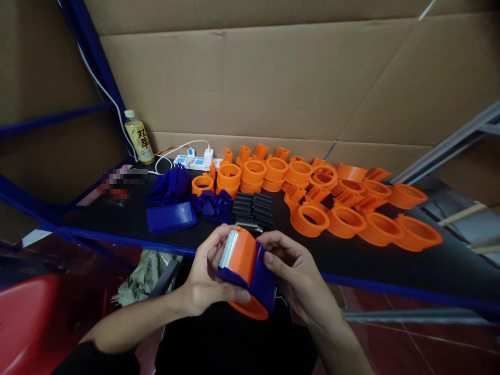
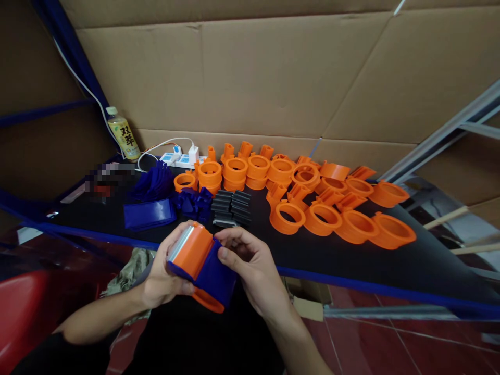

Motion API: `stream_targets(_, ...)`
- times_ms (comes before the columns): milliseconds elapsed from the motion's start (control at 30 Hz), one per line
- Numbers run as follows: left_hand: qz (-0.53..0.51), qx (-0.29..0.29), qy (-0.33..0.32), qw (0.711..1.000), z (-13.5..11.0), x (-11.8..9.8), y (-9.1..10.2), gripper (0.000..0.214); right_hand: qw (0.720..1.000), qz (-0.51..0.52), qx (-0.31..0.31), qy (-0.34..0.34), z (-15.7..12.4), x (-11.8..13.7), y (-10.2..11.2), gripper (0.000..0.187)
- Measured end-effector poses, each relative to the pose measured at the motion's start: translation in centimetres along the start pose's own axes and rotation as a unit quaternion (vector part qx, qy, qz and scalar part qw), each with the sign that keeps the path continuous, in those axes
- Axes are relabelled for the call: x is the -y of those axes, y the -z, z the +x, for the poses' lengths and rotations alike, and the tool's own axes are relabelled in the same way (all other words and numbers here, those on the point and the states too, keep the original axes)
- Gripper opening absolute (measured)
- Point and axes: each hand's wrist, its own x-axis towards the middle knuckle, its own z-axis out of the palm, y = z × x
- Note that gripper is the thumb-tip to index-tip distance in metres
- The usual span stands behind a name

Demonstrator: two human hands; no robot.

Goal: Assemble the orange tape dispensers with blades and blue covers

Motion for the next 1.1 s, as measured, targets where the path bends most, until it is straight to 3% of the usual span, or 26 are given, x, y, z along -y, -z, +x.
stream_targets(567,0.076,0.05,-0.037,0.995,1.2,-2.0,-0.7,0.074,0.998,0.038,0.031,-0.037,0.3,-0.8,0.2,0.023)
stream_targets(700,0.076,0.041,-0.051,0.995,1.3,-2.2,-1.2,0.069,1.0,0.025,0.017,0.006,0.7,-1.5,-0.1,0.018)
stream_targets(767,0.097,0.027,-0.064,0.993,1.3,-2.2,-1.2,0.069,0.997,-0.038,-0.001,0.059,0.9,-1.5,0.1,0.013)
stream_targets(833,0.116,0.028,-0.055,0.991,1.4,-2.1,-1.1,0.072,0.977,-0.154,-0.039,0.145,0.9,-1.2,0.4,0.008)
stream_targets(933,0.123,0.067,-0.001,0.99,1.5,-2.2,-0.8,0.077,0.897,-0.331,-0.07,0.286,0.0,-0.1,1.2,0.02)
stream_targets(1033,0.146,0.113,0.042,0.982,1.6,-2.6,-0.7,0.077,0.835,-0.425,0.036,0.347,-1.1,1.0,1.6,0.049)
stream_targets(1100,0.161,0.13,0.045,0.977,1.6,-2.7,-0.7,0.075,0.809,-0.456,0.107,0.355,-1.5,1.3,1.6,0.056)
